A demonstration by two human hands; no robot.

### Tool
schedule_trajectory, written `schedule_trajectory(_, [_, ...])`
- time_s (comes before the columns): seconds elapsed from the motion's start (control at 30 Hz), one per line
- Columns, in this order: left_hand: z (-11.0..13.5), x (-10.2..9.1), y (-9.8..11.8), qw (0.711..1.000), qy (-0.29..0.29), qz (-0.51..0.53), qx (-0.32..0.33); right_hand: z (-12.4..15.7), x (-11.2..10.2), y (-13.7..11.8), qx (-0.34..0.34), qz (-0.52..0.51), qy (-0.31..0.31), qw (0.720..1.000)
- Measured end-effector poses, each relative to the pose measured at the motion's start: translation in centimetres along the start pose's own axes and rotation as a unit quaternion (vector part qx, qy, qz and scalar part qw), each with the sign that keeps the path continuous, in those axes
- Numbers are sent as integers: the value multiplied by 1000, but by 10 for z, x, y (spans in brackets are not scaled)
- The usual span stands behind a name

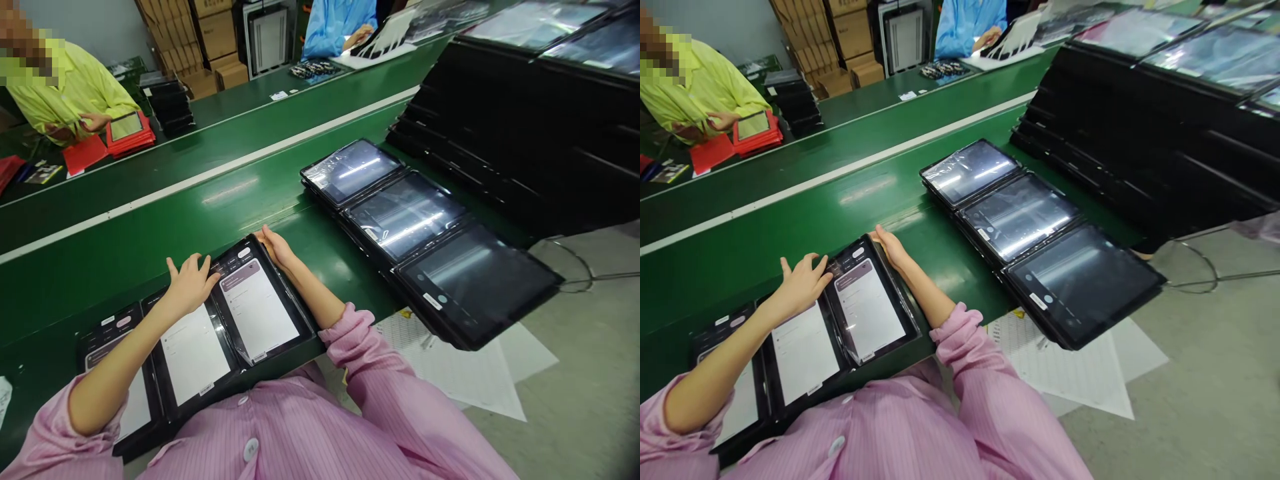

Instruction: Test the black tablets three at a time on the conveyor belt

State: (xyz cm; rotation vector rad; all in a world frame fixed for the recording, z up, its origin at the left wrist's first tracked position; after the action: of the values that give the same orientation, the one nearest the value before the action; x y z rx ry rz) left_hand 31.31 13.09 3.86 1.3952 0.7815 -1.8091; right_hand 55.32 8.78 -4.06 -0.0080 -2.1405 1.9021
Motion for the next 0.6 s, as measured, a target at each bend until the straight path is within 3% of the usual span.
schedule_trajectory(0.07, [-5, -5, -14, 999, -42, 18, -5, 2, 2, 1, 9, -25, 4, 1000])
schedule_trajectory(0.23, [-15, -13, -63, 968, -191, 163, 12, 1, -1, 14, -31, 103, 56, 993])
schedule_trajectory(0.47, [4, -4, -76, 950, -162, 265, 38, 0, -8, 30, -69, 156, 54, 984])
schedule_trajectory(0.53, [12, -4, -92, 948, -152, 278, 11, 1, -12, 33, -72, 160, 54, 983])
schedule_trajectory(0.6, [26, -5, -122, 960, -125, 246, -48, 1, -15, 36, -73, 161, 54, 983])
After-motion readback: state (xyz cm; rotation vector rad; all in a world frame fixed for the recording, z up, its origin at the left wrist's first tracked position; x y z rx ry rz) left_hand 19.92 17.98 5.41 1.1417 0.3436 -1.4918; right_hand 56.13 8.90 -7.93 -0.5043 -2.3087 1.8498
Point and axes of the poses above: each hand's wrist, its own z-axis away from the middle knuckle, its own x-axis out of the palm, y = z × x, the point moved 1 cm from there along -z, towards the middle knuckle, and after that the axes turned 8 degrees about -x, right-handed, at the moved point
